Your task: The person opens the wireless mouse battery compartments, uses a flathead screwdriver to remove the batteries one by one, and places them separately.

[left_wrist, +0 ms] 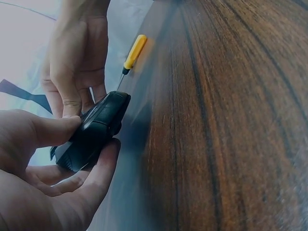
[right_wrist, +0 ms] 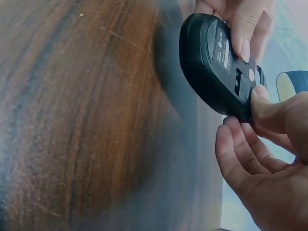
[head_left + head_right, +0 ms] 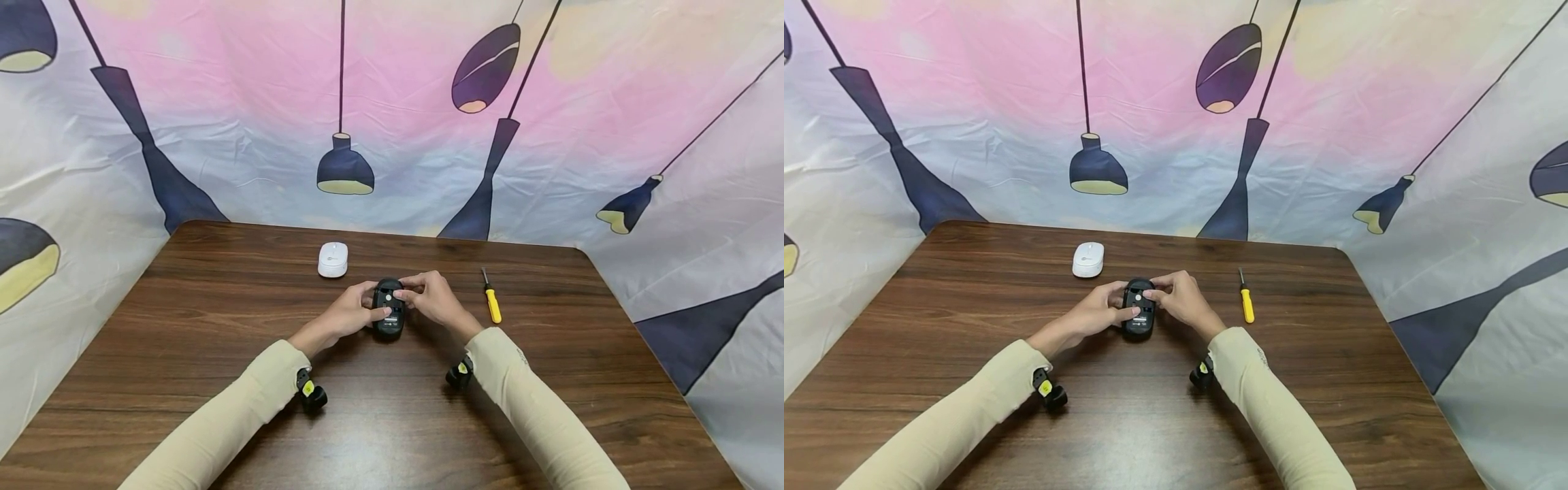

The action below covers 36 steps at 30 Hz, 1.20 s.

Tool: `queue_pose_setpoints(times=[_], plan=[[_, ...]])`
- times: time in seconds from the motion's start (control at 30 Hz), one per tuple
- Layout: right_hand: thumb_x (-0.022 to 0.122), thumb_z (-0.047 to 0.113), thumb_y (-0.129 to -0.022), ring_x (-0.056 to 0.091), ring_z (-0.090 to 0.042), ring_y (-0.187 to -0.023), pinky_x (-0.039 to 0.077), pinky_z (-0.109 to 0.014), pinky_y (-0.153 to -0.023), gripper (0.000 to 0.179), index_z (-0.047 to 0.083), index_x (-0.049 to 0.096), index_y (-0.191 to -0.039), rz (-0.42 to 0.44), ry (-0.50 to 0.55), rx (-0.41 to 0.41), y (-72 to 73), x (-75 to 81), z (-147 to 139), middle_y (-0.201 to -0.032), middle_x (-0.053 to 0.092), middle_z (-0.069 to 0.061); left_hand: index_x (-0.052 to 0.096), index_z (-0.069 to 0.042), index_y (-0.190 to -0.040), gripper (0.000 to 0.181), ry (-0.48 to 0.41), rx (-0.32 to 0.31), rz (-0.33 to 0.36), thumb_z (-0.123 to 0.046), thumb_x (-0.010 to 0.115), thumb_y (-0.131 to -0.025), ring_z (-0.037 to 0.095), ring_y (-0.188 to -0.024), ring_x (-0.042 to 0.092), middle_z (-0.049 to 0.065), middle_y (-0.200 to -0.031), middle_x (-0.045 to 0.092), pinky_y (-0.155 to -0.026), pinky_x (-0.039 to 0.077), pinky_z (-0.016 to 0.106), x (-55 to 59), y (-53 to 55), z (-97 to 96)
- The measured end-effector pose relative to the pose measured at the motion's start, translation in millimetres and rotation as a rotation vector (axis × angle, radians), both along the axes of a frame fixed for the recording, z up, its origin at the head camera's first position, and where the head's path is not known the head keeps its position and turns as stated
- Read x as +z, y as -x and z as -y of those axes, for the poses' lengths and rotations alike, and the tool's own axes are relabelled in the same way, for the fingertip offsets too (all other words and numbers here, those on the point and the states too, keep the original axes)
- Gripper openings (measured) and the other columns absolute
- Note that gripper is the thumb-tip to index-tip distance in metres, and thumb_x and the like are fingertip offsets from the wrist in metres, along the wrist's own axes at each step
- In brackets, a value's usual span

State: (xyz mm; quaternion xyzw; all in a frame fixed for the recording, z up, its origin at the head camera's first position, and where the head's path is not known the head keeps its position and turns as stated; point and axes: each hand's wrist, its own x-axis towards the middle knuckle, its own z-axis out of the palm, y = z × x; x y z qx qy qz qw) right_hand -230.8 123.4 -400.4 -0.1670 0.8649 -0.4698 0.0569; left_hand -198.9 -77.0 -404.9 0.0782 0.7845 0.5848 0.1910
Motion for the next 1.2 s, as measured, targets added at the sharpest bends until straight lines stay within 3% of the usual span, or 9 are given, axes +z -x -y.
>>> queue_pose_setpoints(times=[0.27, 0.43, 0.87, 1.2], plan=[[0.079, 0.009, -0.089, 0.072, -0.023, -0.070, 0.064, -0.039, -0.068, 0.026, -0.003, 0.075, -0.112, 0.048, 0.008, -0.048, 3.9, 1.5, 1, -0.092, 0.075, -0.014, 0.035, 0.000, -0.153, 0.064, 0.019, 0.006, 0.009, -0.016, 0.067, -0.099, 0.024, -0.098, 0.067, 0.019, -0.125, 0.064, -0.080, 0.059, 0.038, 1.3, -1.3, -0.4], [0.079, 0.007, -0.089, 0.071, -0.023, -0.070, 0.064, -0.038, -0.068, 0.023, -0.002, 0.076, -0.109, 0.063, 0.021, -0.057, 4.9, 2.8, 1, -0.091, 0.075, -0.013, 0.034, -0.001, -0.154, 0.065, 0.027, 0.006, 0.023, -0.017, 0.066, -0.100, 0.026, -0.095, 0.069, 0.020, -0.126, 0.064, -0.077, 0.058, 0.038, 1.1, -0.8, 0.3], [0.080, 0.005, -0.088, 0.071, -0.025, -0.076, 0.065, -0.042, -0.074, 0.026, -0.004, 0.074, -0.111, 0.108, 0.075, -0.108, 9.8, 5.3, 1, -0.093, 0.073, -0.015, 0.030, 0.002, -0.155, 0.069, 0.017, -0.009, 0.056, -0.016, 0.067, -0.099, 0.025, -0.091, 0.071, 0.020, -0.119, 0.066, -0.084, 0.059, 0.040, 1.9, -0.7, 0.0], [0.077, 0.001, -0.089, 0.068, -0.018, -0.068, 0.065, -0.035, -0.069, 0.024, -0.007, 0.072, -0.111, 0.166, 0.171, -0.131, 11.5, 6.7, -2, -0.091, 0.072, -0.017, 0.037, 0.002, -0.151, 0.063, -0.036, -0.054, 0.058, -0.012, 0.067, -0.098, 0.024, -0.090, 0.070, 0.020, -0.115, 0.066, -0.081, 0.061, 0.039, 1.9, -2.8, -0.4]])
